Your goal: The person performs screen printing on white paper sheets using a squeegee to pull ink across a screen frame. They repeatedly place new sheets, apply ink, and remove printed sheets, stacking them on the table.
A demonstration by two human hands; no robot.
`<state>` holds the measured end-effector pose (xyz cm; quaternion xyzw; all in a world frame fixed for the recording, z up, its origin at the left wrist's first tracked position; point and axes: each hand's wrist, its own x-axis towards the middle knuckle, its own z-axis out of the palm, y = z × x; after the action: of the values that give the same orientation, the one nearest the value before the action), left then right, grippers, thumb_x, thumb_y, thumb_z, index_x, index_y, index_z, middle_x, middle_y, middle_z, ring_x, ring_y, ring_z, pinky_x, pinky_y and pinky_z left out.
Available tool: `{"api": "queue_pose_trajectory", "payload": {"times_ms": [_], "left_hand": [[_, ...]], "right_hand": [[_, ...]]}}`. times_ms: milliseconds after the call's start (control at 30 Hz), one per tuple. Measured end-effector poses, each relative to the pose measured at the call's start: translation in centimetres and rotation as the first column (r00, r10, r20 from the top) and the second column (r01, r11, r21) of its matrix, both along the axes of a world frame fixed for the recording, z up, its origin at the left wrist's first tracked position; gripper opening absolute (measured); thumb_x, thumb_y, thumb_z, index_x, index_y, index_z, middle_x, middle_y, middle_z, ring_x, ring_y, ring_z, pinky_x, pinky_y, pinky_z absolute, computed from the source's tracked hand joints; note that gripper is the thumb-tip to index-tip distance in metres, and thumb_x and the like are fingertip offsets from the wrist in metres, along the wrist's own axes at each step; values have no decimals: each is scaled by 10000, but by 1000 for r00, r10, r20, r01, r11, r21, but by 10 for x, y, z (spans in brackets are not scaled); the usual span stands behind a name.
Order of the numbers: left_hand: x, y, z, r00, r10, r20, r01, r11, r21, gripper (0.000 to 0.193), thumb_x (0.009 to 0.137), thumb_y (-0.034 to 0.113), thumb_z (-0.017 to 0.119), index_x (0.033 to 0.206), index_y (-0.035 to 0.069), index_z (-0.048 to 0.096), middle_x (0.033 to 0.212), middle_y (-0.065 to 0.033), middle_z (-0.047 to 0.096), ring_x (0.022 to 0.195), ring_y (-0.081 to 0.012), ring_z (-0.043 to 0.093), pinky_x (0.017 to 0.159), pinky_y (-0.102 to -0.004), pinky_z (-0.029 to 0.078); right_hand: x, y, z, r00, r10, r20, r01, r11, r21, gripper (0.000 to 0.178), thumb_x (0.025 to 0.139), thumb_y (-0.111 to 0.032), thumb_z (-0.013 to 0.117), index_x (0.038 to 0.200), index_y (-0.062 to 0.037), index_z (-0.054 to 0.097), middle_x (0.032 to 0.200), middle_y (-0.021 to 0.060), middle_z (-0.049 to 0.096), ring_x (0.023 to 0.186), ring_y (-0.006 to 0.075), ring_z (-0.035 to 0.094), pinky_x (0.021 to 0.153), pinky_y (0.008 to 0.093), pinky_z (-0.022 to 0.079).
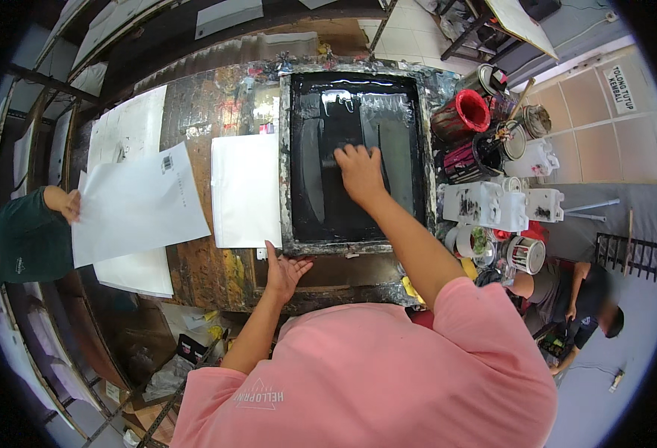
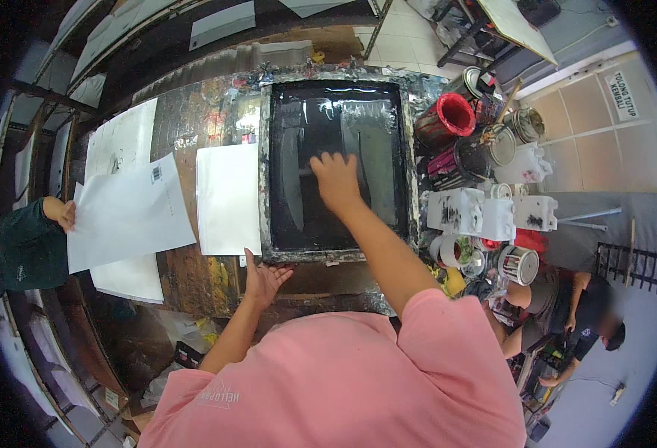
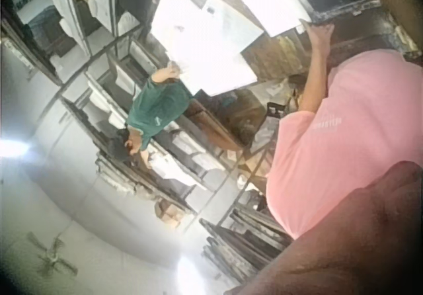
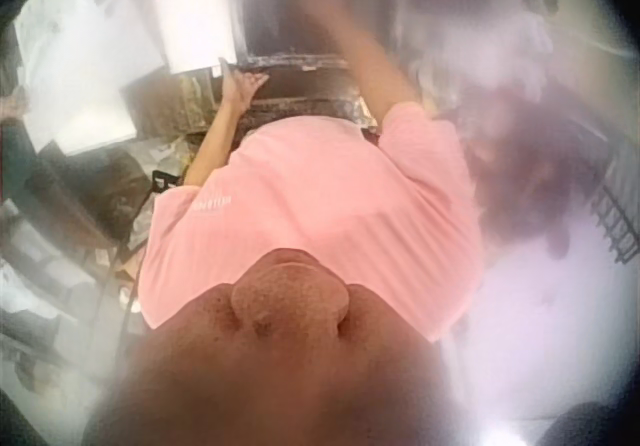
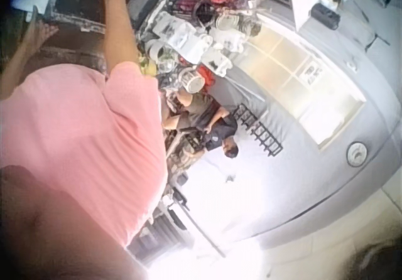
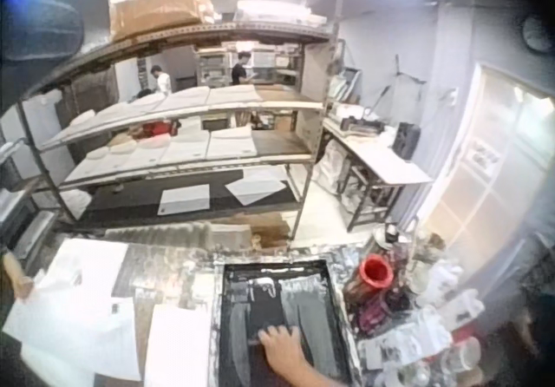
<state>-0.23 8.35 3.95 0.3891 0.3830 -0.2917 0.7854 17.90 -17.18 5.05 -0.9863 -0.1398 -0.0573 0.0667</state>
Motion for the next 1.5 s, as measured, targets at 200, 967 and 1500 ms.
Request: {"api": "queue_pose_trajectory", "payload": {"times_ms": [200, 967, 1500], "left_hand": [[-3, 4, -10, 998, -24, 63, 30, 996, -82, 1357, 870, 999, 372, 1694, -17, 12, 1633, -297, 364, 1481, -445, 461, 1221, -515, 396], [60, 33, 76, 419, -908, -2, 20, 8, 1000, 971, 1030, 741, 479, 1705, 70, 291, 1737, -304, 250, 1630, -513, 124, 1282, -691, 23], [-3, 66, -2, 451, -796, -403, 104, -401, 910, 1188, 935, 887, 442, 1712, 23, 198, 1793, -169, 180, 1677, -345, 44, 1250, -727, -99]], "right_hand": [[58, -7, 9, 999, -18, -41, 15, 997, -70, 376, 943, -131, 662, 1317, -154, 642, 1189, 65, 678, 1138, 302, 654, 1015, 575, 428], [-30, 7, 269, 866, -59, 497, 1, 993, 117, 496, 949, -571, 705, 885, -82, 761, 840, 72, 669, 856, 279, 626, 865, 459, 379], [5, 3, 289, 863, -99, 495, 13, 985, 174, 644, 954, -660, 644, 925, -41, 816, 855, 118, 745, 824, 286, 685, 852, 447, 406]]}}
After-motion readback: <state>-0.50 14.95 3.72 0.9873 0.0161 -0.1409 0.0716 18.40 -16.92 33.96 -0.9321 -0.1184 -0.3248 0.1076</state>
